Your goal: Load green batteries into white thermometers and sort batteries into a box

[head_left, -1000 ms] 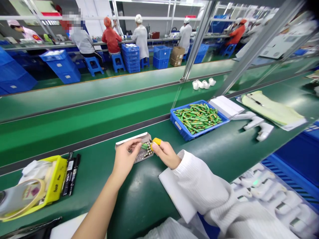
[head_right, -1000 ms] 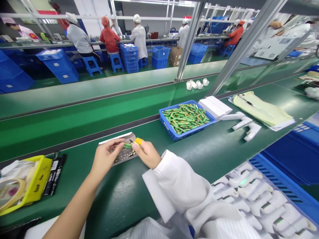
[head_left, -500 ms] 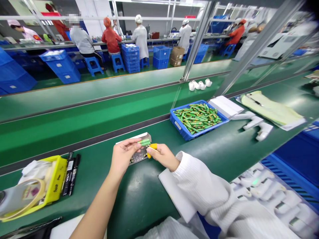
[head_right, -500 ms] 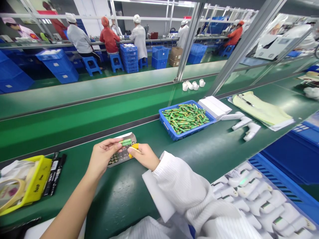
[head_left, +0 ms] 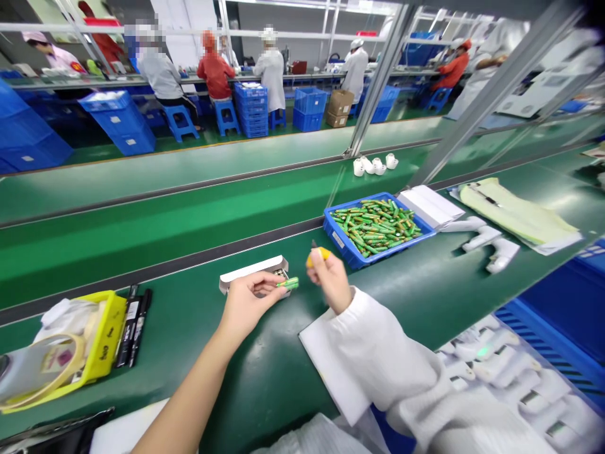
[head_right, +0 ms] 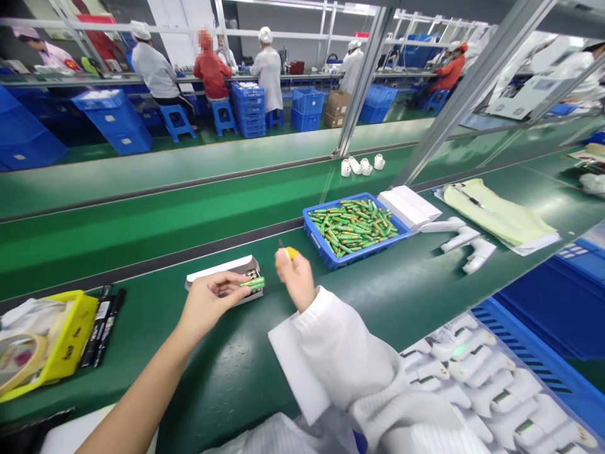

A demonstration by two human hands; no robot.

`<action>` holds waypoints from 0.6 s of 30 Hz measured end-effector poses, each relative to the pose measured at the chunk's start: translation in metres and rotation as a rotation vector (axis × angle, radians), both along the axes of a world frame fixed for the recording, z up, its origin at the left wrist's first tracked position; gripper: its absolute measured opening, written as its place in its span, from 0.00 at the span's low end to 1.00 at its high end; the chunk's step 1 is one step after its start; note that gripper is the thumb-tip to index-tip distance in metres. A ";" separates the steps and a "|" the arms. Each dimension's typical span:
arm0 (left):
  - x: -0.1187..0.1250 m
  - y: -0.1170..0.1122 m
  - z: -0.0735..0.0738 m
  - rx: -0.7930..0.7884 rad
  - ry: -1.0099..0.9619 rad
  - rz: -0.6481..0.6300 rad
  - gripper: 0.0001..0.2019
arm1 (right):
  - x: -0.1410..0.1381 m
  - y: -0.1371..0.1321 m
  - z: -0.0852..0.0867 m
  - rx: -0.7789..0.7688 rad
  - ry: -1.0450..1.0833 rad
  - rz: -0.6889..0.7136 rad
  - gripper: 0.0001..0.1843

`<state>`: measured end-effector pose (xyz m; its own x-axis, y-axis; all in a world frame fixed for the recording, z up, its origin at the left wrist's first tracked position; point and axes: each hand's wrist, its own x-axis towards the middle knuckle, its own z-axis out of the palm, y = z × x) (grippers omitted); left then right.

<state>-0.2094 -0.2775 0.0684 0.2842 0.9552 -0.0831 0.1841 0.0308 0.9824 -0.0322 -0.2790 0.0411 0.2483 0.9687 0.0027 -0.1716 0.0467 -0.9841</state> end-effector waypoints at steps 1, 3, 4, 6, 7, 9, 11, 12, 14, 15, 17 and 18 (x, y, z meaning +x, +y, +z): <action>0.001 0.000 0.000 0.037 0.009 0.027 0.09 | -0.003 -0.002 0.000 -0.029 -0.012 0.100 0.24; 0.001 0.000 0.000 0.130 0.056 0.047 0.08 | -0.011 -0.006 0.000 -0.072 0.000 0.265 0.22; 0.000 0.000 -0.001 0.182 0.092 0.044 0.07 | -0.014 -0.007 0.000 -0.082 0.024 0.307 0.21; -0.001 0.001 -0.001 0.269 0.149 0.041 0.06 | -0.017 -0.008 0.002 -0.095 0.083 0.334 0.19; -0.001 0.001 -0.002 0.299 0.162 0.046 0.06 | -0.016 -0.007 0.003 -0.101 0.111 0.336 0.19; 0.000 -0.001 -0.003 0.340 0.159 0.071 0.06 | -0.012 -0.006 0.007 -0.110 0.154 0.342 0.17; 0.001 -0.003 -0.004 0.378 0.149 0.094 0.06 | -0.007 -0.004 0.010 -0.118 0.177 0.357 0.17; 0.002 -0.004 -0.004 0.400 0.150 0.103 0.05 | -0.005 -0.004 0.011 -0.132 0.192 0.379 0.17; 0.002 -0.006 -0.003 0.444 0.162 0.144 0.05 | -0.003 -0.003 0.013 -0.186 0.235 0.463 0.17; 0.001 -0.006 -0.002 0.462 0.171 0.179 0.05 | -0.002 -0.002 0.013 -0.218 0.255 0.504 0.18; -0.003 -0.004 0.000 0.487 0.208 0.238 0.05 | 0.002 0.000 0.013 -0.255 0.260 0.516 0.19; -0.006 -0.003 0.001 0.492 0.240 0.235 0.05 | 0.006 0.002 0.013 -0.239 0.227 0.457 0.19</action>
